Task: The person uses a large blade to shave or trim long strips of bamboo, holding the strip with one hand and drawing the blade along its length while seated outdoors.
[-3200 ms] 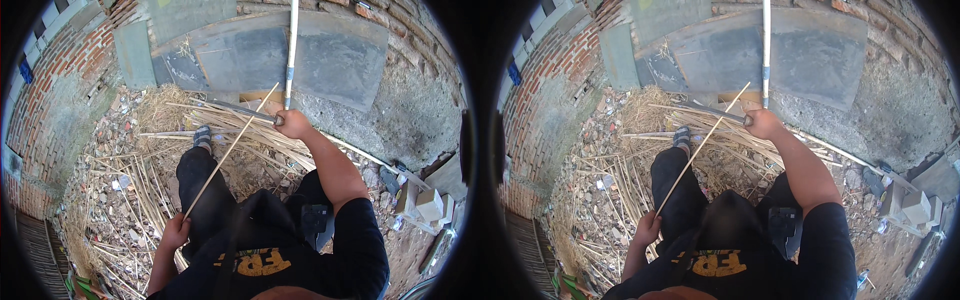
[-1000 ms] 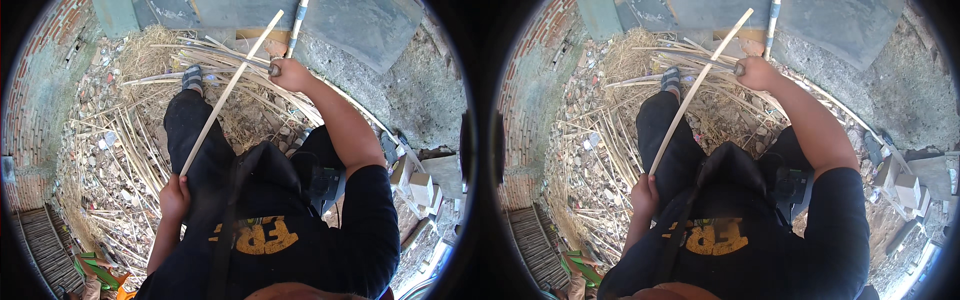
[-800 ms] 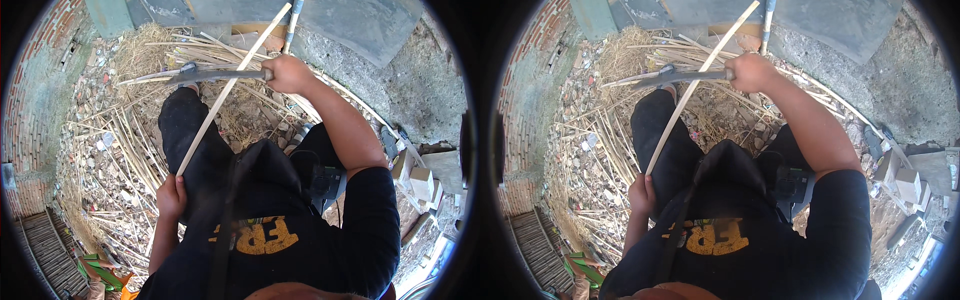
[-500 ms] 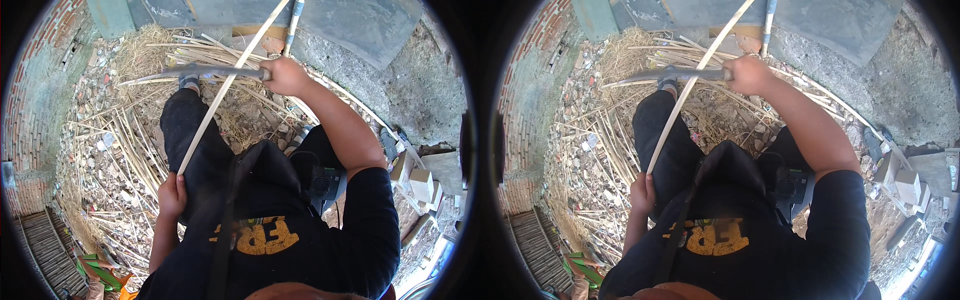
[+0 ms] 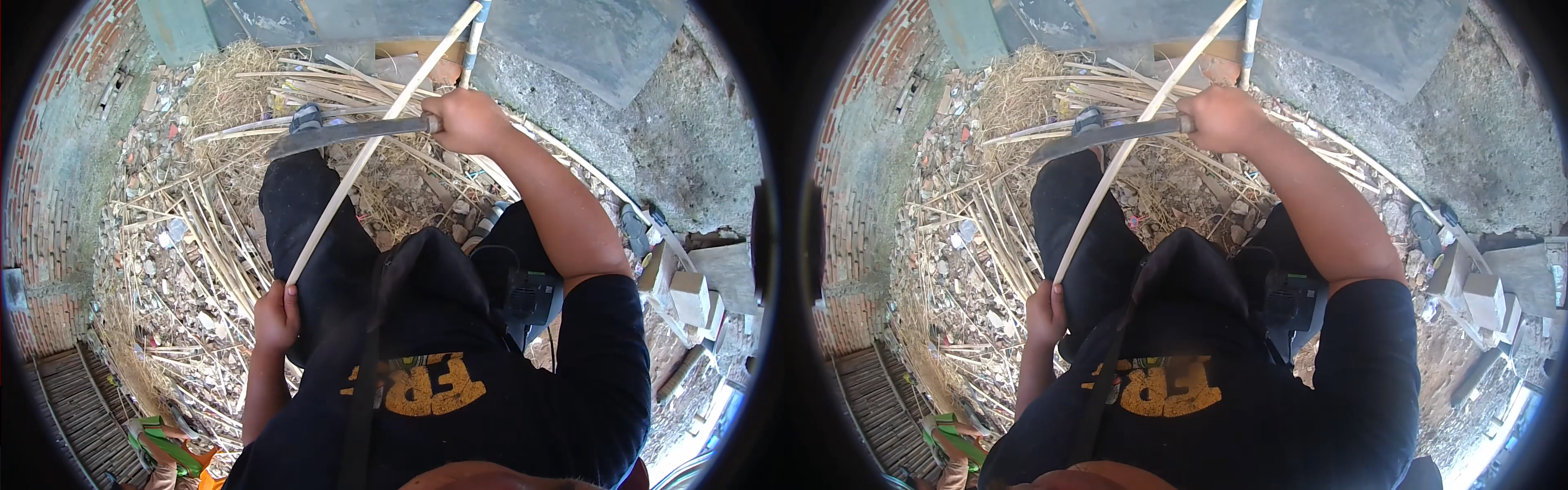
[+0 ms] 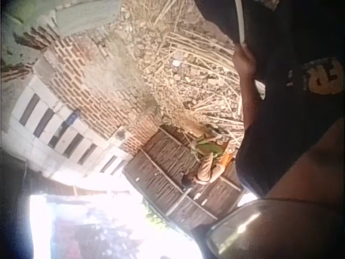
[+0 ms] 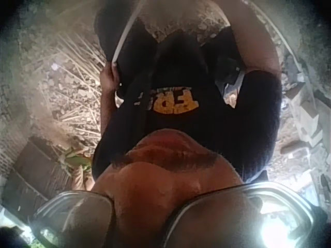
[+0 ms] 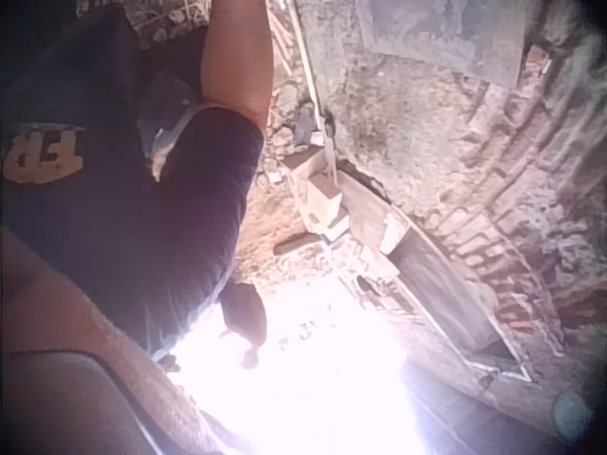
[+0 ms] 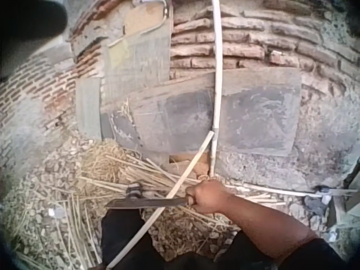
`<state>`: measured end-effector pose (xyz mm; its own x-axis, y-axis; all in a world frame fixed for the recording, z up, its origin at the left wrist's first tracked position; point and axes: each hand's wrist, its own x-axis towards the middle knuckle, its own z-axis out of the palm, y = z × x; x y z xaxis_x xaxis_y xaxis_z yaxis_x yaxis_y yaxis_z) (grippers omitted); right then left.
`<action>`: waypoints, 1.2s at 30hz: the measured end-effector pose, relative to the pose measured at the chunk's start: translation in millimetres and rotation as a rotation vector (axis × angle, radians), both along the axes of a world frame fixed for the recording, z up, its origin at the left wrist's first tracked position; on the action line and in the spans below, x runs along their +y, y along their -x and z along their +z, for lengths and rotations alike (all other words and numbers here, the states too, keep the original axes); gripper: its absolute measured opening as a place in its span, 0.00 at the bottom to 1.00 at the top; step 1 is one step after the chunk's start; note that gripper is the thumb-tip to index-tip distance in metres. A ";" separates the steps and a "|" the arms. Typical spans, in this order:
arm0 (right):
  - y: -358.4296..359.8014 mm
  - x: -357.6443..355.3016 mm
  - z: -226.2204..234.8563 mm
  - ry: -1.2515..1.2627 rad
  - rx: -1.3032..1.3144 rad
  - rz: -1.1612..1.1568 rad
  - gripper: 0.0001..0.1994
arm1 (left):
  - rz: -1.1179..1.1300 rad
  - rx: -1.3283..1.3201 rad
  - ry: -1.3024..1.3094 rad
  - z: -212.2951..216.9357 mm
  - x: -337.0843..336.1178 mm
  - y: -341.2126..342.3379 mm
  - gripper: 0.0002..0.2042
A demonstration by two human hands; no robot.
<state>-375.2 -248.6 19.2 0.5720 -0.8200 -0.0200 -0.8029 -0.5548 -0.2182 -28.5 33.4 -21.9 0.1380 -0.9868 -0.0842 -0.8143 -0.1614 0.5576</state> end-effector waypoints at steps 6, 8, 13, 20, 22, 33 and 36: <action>36.0 -40.6 -21.1 -0.083 -0.252 -0.257 0.15 | -0.039 0.052 0.035 1.4 -5.9 0.9 0.17; 37.6 -37.4 -14.1 -0.083 -0.203 -0.297 0.16 | -0.048 0.053 0.016 0.3 -5.1 -3.3 0.18; 29.7 -24.5 -12.3 0.001 -0.219 -0.180 0.13 | -0.036 0.120 0.002 3.0 -6.8 -1.1 0.18; 8.7 -6.9 2.9 0.060 -0.043 0.024 0.11 | -0.068 0.103 0.006 -0.2 -8.1 -5.3 0.18; 26.1 -26.4 -15.9 -0.002 -0.146 -0.087 0.11 | -0.064 0.119 0.004 1.5 -9.3 -2.9 0.18; 58.1 -39.3 -16.5 -0.012 -0.293 -0.407 0.17 | -0.055 0.128 -0.013 -1.0 -8.0 -7.6 0.19; 58.9 -39.7 -16.5 0.007 -0.307 -0.389 0.16 | -0.070 0.119 0.006 3.5 -9.1 -5.4 0.19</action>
<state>-434.1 -288.3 2.8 0.2022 -0.9734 0.1082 -0.8499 -0.2293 -0.4745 -23.0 24.3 -18.4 0.0583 -0.9942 -0.0904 -0.7514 -0.1033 0.6517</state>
